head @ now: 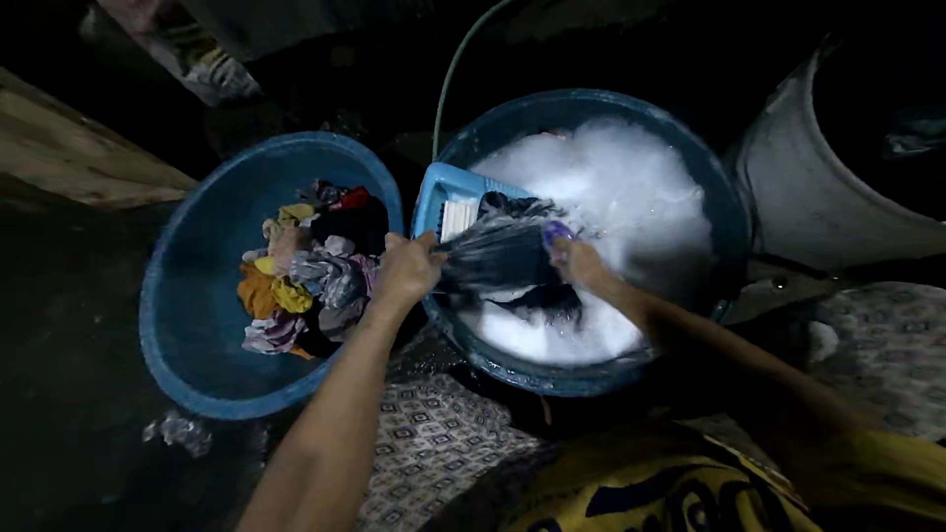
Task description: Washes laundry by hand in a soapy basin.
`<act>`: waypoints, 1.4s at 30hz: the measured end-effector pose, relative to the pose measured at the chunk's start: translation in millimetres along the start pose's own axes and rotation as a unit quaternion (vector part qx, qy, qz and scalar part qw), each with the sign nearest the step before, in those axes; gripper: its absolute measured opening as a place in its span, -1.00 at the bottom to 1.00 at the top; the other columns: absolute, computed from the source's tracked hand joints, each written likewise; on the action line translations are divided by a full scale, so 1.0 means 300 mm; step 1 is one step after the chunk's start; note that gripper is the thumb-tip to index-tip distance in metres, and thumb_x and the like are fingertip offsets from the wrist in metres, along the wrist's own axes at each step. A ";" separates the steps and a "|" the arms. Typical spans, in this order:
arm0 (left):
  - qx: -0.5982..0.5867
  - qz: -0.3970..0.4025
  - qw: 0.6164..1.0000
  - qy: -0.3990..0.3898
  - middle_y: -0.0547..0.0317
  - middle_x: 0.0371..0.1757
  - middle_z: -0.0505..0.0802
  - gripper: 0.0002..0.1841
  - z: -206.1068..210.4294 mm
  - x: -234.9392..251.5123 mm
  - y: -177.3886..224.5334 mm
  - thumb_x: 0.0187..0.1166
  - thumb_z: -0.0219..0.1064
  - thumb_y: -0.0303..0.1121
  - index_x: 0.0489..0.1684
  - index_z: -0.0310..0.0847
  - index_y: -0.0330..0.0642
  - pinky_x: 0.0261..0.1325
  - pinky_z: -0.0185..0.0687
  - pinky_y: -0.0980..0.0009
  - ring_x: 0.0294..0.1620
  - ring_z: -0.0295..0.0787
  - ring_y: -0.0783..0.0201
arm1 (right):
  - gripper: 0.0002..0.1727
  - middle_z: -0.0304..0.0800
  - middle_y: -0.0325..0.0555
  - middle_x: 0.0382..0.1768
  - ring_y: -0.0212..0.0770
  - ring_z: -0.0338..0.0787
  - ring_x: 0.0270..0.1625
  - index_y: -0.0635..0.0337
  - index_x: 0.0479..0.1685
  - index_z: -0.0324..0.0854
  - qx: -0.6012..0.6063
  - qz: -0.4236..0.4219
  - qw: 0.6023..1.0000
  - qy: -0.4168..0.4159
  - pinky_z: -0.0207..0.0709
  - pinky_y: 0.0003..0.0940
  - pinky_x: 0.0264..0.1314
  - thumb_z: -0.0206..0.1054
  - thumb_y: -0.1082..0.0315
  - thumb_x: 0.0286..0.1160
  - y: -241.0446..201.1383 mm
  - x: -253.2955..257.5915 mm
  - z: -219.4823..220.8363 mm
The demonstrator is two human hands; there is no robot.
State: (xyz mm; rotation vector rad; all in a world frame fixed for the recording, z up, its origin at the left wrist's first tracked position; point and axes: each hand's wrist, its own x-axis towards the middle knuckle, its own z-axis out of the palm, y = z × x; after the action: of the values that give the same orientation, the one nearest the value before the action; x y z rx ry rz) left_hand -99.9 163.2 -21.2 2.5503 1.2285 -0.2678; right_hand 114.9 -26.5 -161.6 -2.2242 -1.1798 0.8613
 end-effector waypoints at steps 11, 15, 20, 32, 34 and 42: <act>-0.496 0.145 0.851 -0.091 0.36 -0.45 0.81 -0.75 -0.024 -0.067 0.144 0.74 0.15 -0.45 -0.34 0.72 -0.19 -0.25 0.71 0.48 -0.43 0.72 0.53 | -0.49 0.61 0.48 0.41 0.39 0.56 0.53 0.44 0.39 0.61 -0.023 0.061 0.995 -0.077 0.31 0.28 0.63 0.34 0.20 0.64 0.016 -0.253 -0.019; -0.609 0.164 0.765 -0.129 0.48 -0.08 0.90 -0.61 -0.091 -0.146 0.043 0.56 0.24 -0.42 0.34 0.49 0.16 -0.07 0.84 0.47 -0.14 0.85 0.51 | -0.69 0.79 0.15 0.07 -0.15 0.76 0.10 0.45 0.25 0.63 0.158 0.016 0.986 0.049 0.63 -0.27 0.26 0.23 0.43 0.70 0.142 -0.277 -0.205; -0.579 0.150 0.788 -0.145 0.24 0.45 0.64 0.17 -0.054 -0.107 -0.042 0.21 0.39 -0.77 0.85 -0.35 0.16 0.22 0.80 0.36 0.27 0.77 0.37 | -0.62 0.59 0.56 0.35 0.54 0.63 0.36 0.31 0.33 0.68 0.008 0.061 0.985 0.162 0.44 0.54 0.35 0.37 0.32 0.61 -0.009 -0.117 -0.394; -0.301 -0.051 0.949 -0.081 -0.30 0.53 0.58 0.12 -0.052 -0.081 -0.064 0.10 0.50 -0.84 0.84 -0.02 -0.11 0.35 0.61 -0.15 0.44 0.61 -0.17 | -0.39 0.71 0.17 0.42 0.27 0.78 0.31 -0.25 0.75 0.39 0.066 -0.131 0.984 0.097 0.57 0.37 0.36 0.33 0.20 0.69 -0.071 0.136 -0.031; -0.278 -0.063 0.955 -0.087 -0.33 0.45 0.63 0.11 -0.051 -0.081 -0.045 0.11 0.54 -0.81 0.82 -0.01 -0.09 0.31 0.63 -0.16 0.38 0.66 -0.19 | -0.41 0.67 0.32 0.41 0.43 0.71 0.34 -0.12 0.74 0.40 0.049 -0.037 0.993 0.102 0.51 0.47 0.35 0.31 0.23 0.70 0.038 0.149 -0.102; -0.317 -0.041 0.943 -0.090 -0.29 0.51 0.58 0.09 -0.078 -0.071 0.016 0.09 0.48 -0.86 0.81 -0.03 -0.18 0.30 0.66 -0.04 0.41 0.65 -0.09 | -0.42 0.74 0.17 0.36 0.24 0.78 0.30 -0.36 0.71 0.45 0.052 -0.144 0.987 0.042 0.60 0.31 0.34 0.33 0.17 0.67 -0.320 0.051 0.042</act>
State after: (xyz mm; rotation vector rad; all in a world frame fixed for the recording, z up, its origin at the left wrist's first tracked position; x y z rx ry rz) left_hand -108.4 152.8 7.9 1.8841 1.1224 -0.0957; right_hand 59.7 37.5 -111.8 -1.9258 -1.3412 0.6884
